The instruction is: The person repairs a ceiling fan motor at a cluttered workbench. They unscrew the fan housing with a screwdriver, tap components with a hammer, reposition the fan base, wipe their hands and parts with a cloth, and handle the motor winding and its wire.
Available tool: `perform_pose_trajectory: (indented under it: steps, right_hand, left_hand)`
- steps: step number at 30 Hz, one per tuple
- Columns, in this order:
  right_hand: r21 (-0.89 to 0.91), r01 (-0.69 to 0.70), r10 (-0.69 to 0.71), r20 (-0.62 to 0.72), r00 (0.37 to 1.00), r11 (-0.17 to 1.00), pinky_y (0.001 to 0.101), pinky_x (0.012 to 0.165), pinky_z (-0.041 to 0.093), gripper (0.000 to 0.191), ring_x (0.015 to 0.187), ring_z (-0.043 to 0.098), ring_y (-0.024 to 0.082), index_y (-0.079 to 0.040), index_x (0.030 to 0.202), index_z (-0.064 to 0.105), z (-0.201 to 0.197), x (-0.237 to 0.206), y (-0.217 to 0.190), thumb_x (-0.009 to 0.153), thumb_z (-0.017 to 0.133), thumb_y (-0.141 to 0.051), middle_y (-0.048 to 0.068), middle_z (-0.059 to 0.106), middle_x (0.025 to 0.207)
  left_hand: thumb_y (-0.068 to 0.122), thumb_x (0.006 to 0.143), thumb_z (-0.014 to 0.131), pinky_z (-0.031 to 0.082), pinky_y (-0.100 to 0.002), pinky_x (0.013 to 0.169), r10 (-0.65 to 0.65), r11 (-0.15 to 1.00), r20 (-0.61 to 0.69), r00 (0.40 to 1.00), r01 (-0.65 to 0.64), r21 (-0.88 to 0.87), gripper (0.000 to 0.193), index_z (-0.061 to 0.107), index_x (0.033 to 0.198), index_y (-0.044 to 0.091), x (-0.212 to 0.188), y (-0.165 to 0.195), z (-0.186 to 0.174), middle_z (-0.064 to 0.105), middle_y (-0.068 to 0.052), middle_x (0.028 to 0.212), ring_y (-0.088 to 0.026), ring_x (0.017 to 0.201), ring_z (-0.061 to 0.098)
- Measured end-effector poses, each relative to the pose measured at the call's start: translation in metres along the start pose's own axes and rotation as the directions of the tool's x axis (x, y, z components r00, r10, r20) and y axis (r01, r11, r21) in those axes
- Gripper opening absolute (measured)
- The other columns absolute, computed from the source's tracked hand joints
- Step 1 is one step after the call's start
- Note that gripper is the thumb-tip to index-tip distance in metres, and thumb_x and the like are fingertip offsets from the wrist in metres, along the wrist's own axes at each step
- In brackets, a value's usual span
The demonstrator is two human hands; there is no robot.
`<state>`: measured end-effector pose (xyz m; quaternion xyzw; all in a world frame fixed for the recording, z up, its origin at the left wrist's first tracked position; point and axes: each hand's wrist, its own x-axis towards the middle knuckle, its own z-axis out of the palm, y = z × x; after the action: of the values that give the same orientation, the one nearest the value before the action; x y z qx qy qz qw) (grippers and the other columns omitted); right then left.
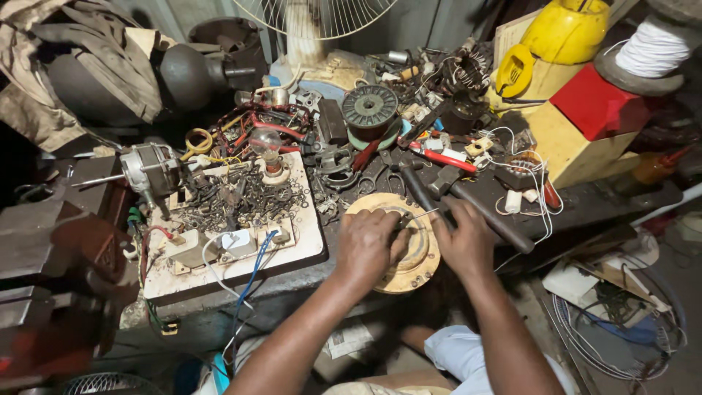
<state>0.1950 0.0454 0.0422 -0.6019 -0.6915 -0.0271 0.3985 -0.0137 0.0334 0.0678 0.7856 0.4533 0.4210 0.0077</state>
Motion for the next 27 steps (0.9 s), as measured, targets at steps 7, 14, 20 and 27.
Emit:
perform_pose_trajectory:
  steps: [7, 14, 20, 27]
  right_hand:
    - [-0.036, -0.390, 0.351, 0.518, 0.780, 0.920, 0.0389, 0.080, 0.056, 0.055, 0.089, 0.075, 0.028, -0.007, 0.133, 0.064, 0.025, 0.039, 0.025, 0.088, 0.073, -0.037, 0.017, 0.077, 0.099]
    - [0.161, -0.520, 0.323, 0.622, 0.713, 0.839, 0.0374, 0.076, 0.056, 0.058, 0.087, 0.070, 0.021, 0.005, 0.131, 0.062, 0.026, 0.050, 0.034, 0.089, 0.075, -0.034, 0.017, 0.076, 0.100]
    - [0.316, -0.654, 0.367, 0.626, 0.688, 0.688, 0.0336, 0.071, 0.053, 0.045, 0.078, 0.064, 0.018, 0.006, 0.128, 0.065, 0.023, 0.041, 0.024, 0.097, 0.061, -0.028, 0.015, 0.073, 0.100]
    - [0.893, -0.450, 0.308, 0.420, 0.853, 0.027, 0.0312, 0.066, 0.048, 0.042, 0.072, 0.057, 0.016, -0.007, 0.144, 0.051, -0.035, -0.044, 0.027, 0.107, 0.047, -0.026, 0.016, 0.069, 0.109]
  left_hand:
    - [0.030, 0.082, 0.080, 0.041, -0.044, 0.074, -0.048, 0.999, -0.004, 0.999, 0.048, -0.018, 0.025, 0.071, 0.095, 0.011, -0.004, -0.005, -0.005, 0.070, -0.006, 0.082, -0.028, 0.083, 0.066]
    - [0.030, 0.085, 0.079, 0.041, -0.044, 0.075, -0.057, 0.996, 0.041, 0.998, 0.060, -0.062, 0.022, 0.071, 0.092, 0.010, -0.003, -0.016, -0.007, 0.071, -0.007, 0.082, -0.028, 0.082, 0.067]
    - [0.029, 0.086, 0.078, 0.044, -0.044, 0.077, -0.032, 0.982, -0.002, 1.000, 0.031, -0.186, 0.026, 0.072, 0.100, 0.008, -0.008, -0.034, -0.011, 0.073, -0.008, 0.089, -0.029, 0.085, 0.068]
    - [0.031, 0.088, 0.077, 0.050, -0.047, 0.077, -0.041, 0.925, 0.121, 0.992, 0.083, -0.371, 0.030, 0.071, 0.102, 0.005, -0.003, -0.068, -0.023, 0.072, -0.013, 0.084, -0.034, 0.082, 0.068]
